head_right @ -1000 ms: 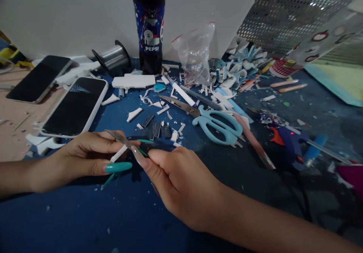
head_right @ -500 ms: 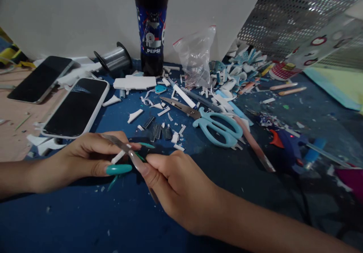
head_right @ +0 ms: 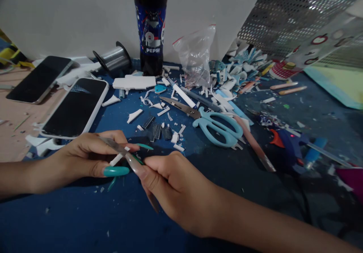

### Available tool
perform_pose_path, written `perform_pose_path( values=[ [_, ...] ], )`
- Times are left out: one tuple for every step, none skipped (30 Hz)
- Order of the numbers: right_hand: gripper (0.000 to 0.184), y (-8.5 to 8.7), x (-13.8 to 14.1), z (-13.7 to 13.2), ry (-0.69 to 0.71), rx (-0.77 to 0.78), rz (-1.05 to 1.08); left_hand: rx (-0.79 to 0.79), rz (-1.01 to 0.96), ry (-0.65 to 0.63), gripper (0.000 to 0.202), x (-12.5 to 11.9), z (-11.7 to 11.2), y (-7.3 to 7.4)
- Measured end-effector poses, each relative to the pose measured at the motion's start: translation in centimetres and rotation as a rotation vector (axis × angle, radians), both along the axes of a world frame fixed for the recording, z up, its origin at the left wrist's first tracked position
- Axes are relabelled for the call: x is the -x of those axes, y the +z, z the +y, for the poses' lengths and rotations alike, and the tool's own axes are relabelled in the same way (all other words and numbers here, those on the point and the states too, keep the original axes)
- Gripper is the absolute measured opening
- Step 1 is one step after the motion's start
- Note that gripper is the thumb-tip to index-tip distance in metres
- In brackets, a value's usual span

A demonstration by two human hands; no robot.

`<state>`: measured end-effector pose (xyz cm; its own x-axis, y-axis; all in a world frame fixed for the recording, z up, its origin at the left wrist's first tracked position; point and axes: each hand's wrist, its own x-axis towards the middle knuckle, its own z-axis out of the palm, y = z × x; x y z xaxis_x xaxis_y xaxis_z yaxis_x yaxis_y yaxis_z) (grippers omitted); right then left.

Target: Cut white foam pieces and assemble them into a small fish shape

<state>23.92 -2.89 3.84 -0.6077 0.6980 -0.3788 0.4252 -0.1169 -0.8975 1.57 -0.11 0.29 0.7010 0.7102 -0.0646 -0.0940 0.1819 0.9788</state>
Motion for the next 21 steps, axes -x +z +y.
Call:
perform_pose_path(
  values=[
    [0.049, -0.01, -0.05, 0.02, 0.001, -0.002, -0.004, -0.009, 0.008, 0.0, 0.021, 0.06, 0.0, -0.02],
    [0.048, -0.03, -0.1, 0.04, -0.002, -0.006, -0.011, -0.016, 0.014, 0.0, 0.021, 0.11, 0.0, -0.05],
    [0.048, -0.05, -0.13, 0.05, -0.004, -0.012, -0.015, -0.02, 0.013, 0.0, 0.02, 0.15, 0.01, -0.09],
    [0.047, -0.07, -0.16, 0.06, -0.004, -0.015, -0.019, -0.021, 0.007, 0.001, 0.02, 0.17, 0.01, -0.12],
    [0.047, -0.09, -0.16, 0.07, -0.003, -0.014, -0.024, -0.02, 0.0, 0.002, 0.021, 0.18, 0.03, -0.15],
    [0.048, -0.1, -0.14, 0.08, -0.001, -0.01, -0.028, -0.014, -0.008, 0.003, 0.022, 0.16, 0.04, -0.18],
    [0.048, -0.12, -0.1, 0.09, 0.002, -0.003, -0.032, -0.004, -0.02, 0.001, 0.023, 0.12, 0.05, -0.19],
    [0.049, -0.14, -0.04, 0.11, 0.009, 0.005, -0.036, 0.006, -0.03, -0.002, 0.025, 0.06, 0.06, -0.2],
    [0.049, -0.15, 0.03, 0.12, 0.016, 0.008, -0.033, 0.014, -0.036, -0.008, 0.027, -0.01, 0.06, -0.18],
    [0.049, -0.16, 0.1, 0.14, 0.021, 0.006, -0.025, 0.021, -0.039, -0.013, 0.028, -0.09, 0.06, -0.16],
    [0.048, -0.18, 0.16, 0.14, 0.021, -0.006, -0.013, 0.029, -0.043, -0.019, 0.029, -0.16, 0.05, -0.14],
    [0.047, -0.19, 0.21, 0.13, 0.022, -0.016, -0.002, 0.039, -0.047, -0.023, 0.03, -0.22, 0.04, -0.11],
    [0.046, -0.19, 0.24, 0.11, 0.022, -0.023, 0.007, 0.051, -0.054, -0.026, 0.03, -0.26, 0.02, -0.08],
    [0.046, -0.2, 0.24, 0.09, 0.016, -0.025, 0.011, 0.064, -0.062, -0.024, 0.031, -0.28, 0.01, -0.06],
    [0.046, -0.2, 0.23, 0.06, 0.01, -0.016, 0.013, 0.075, -0.073, -0.022, 0.031, -0.29, 0.0, -0.05],
    [0.046, -0.2, 0.2, 0.03, 0.011, 0.0, 0.016, 0.082, -0.081, -0.02, 0.032, -0.29, 0.0, -0.05],
    [0.046, -0.21, 0.17, 0.02, 0.015, 0.019, 0.023, 0.084, -0.083, -0.02, 0.033, -0.29, 0.01, -0.06],
    [0.046, -0.21, 0.15, 0.01, 0.019, 0.037, 0.029, 0.085, -0.082, -0.02, 0.033, -0.29, 0.02, -0.09],
    [0.047, -0.21, 0.12, 0.02, 0.02, 0.05, 0.03, 0.084, -0.08, -0.019, 0.033, -0.29, 0.04, -0.12],
    [0.047, -0.22, 0.11, 0.03, 0.024, 0.064, 0.032, 0.085, -0.082, -0.018, 0.033, -0.3, 0.06, -0.16],
    [0.047, -0.23, 0.11, 0.05, 0.031, 0.078, 0.035, 0.087, -0.087, -0.018, 0.033, -0.31, 0.07, -0.2]
  ],
)
